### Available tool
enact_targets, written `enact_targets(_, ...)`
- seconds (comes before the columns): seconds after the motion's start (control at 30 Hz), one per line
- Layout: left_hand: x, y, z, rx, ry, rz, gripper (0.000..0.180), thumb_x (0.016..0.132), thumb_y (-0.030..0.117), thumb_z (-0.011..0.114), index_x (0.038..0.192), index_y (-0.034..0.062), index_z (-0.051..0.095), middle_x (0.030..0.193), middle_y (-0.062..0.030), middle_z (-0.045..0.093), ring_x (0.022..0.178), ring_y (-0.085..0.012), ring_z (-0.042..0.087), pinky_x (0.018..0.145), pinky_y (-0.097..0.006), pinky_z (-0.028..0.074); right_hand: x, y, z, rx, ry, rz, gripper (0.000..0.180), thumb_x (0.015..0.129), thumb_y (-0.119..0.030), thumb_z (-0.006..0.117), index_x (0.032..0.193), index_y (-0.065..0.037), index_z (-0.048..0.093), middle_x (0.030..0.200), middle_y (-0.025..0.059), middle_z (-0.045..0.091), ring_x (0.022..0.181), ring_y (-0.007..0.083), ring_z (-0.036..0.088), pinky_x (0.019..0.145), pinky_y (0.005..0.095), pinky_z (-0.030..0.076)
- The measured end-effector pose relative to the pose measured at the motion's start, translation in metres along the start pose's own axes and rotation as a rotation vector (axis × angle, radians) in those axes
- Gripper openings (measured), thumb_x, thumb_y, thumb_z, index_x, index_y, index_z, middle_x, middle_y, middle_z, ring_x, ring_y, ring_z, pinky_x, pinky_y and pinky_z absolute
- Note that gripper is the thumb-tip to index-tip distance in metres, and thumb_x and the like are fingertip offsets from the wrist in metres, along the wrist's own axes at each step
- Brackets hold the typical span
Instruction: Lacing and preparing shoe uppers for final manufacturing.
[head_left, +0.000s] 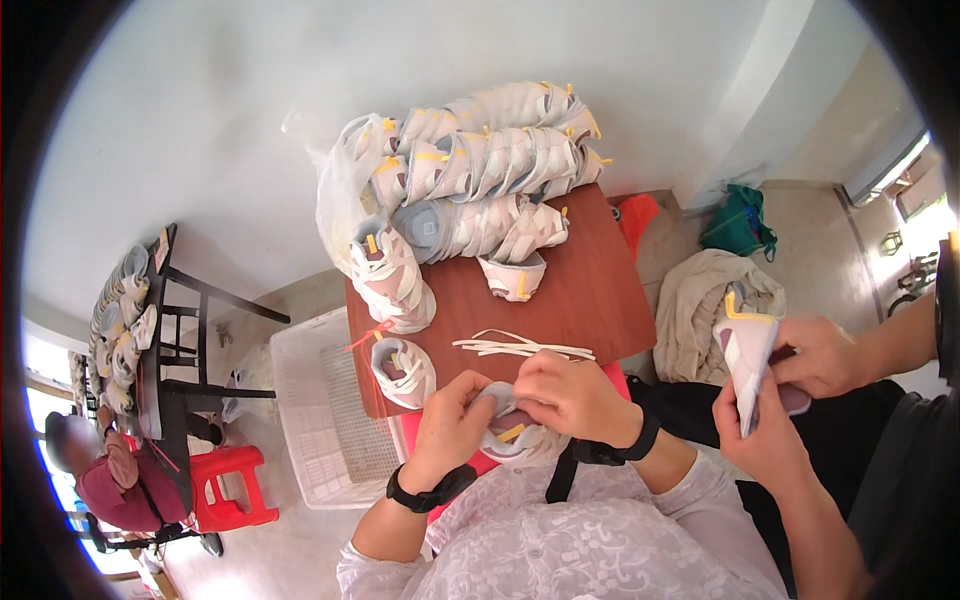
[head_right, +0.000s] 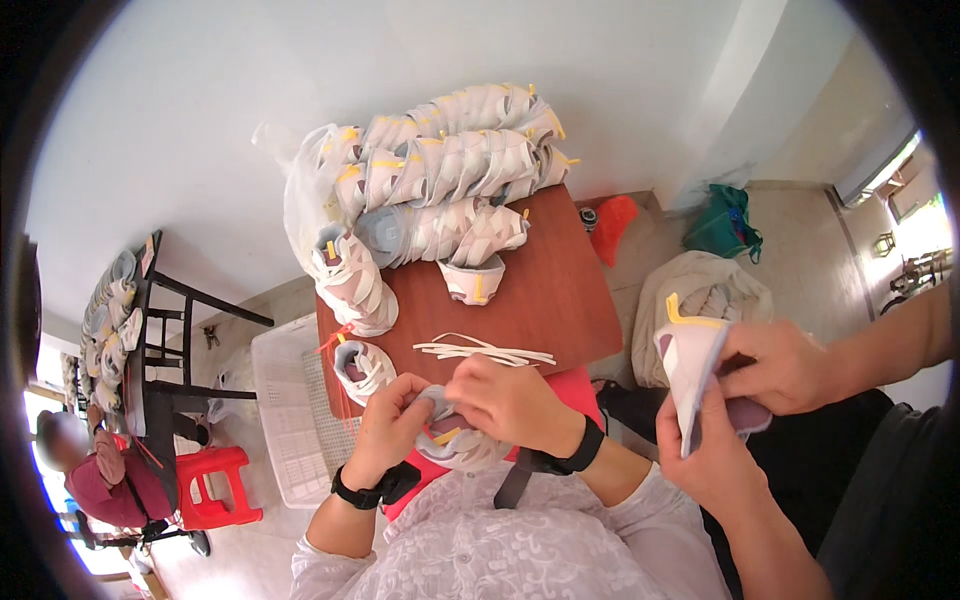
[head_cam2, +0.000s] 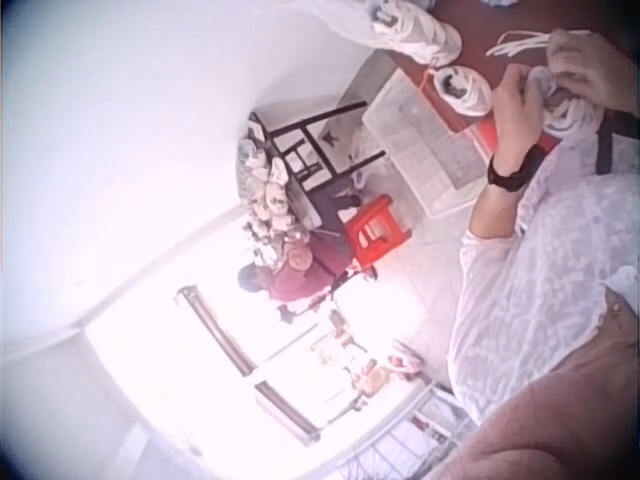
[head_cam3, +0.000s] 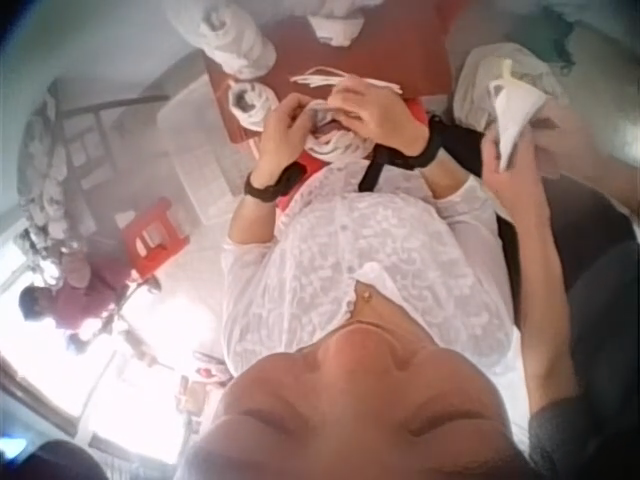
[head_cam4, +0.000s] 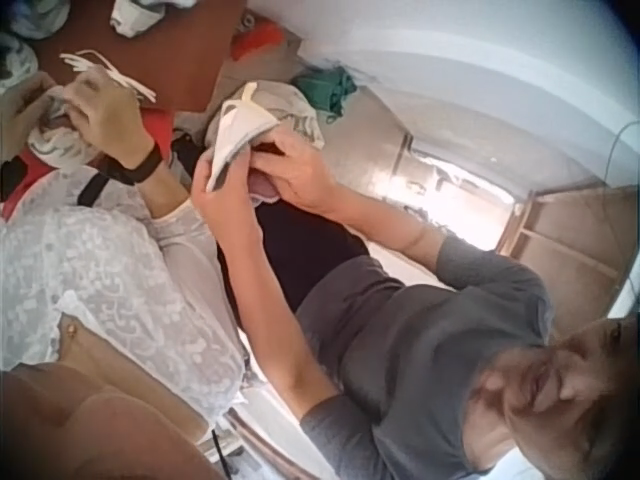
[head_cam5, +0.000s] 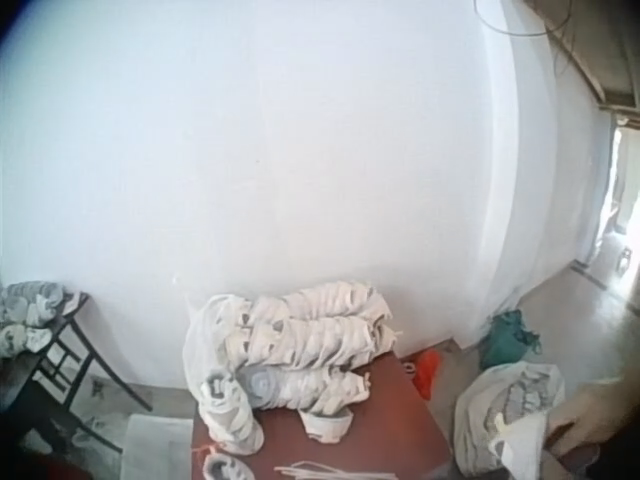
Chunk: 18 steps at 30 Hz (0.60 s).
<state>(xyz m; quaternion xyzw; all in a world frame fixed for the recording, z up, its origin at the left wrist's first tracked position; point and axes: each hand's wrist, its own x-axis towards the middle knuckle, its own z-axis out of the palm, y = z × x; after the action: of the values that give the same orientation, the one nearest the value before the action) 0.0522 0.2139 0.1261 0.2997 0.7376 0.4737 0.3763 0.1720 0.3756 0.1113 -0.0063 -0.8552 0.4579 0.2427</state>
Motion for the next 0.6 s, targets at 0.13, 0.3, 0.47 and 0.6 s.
enact_targets(0.13,0.004,-0.008,0.004,-0.125,-0.041,-0.032,0.011,0.089,0.000,0.052,0.098,-0.0013,0.058,0.077,-0.0016,0.063,0.068,-0.0040,0.055,0.059,-0.019,0.042,-0.003,-0.007,-0.006,-0.212,-0.160,-0.144,0.018,0.069,-0.008,0.072,0.085,-0.011,0.065,0.092,0.0041,0.055,0.074,0.0208,0.061,0.058,0.0332,0.050)
enact_targets(0.3,0.008,-0.018,0.008,-0.163,-0.096,0.011,0.011,0.089,-0.002,0.052,0.098,-0.0007,0.057,0.079,-0.0024,0.064,0.070,-0.0047,0.056,0.060,-0.020,0.043,-0.009,-0.004,-0.004,-0.280,-0.196,-0.141,0.017,0.069,-0.008,0.072,0.081,-0.006,0.061,0.094,0.0045,0.052,0.072,0.0208,0.060,0.055,0.0332,0.049)
enact_targets(0.47,0.006,-0.026,0.000,-0.224,-0.069,-0.012,0.010,0.089,-0.002,0.052,0.099,-0.0001,0.055,0.082,-0.0065,0.067,0.074,-0.0079,0.061,0.063,-0.021,0.046,-0.009,-0.001,0.006,-0.221,-0.135,-0.112,0.016,0.074,-0.008,0.070,0.083,-0.004,0.057,0.095,0.0069,0.049,0.069,0.0224,0.059,0.054,0.0352,0.047)
enact_targets(0.6,0.011,-0.022,-0.003,-0.183,-0.101,0.088,0.012,0.088,-0.005,0.052,0.099,0.0010,0.052,0.083,-0.0047,0.065,0.076,-0.0061,0.059,0.062,-0.020,0.044,-0.006,0.004,0.009,-0.115,-0.070,-0.153,0.018,0.075,-0.009,0.071,0.085,-0.004,0.058,0.098,0.0073,0.051,0.071,0.0230,0.058,0.056,0.0349,0.048)
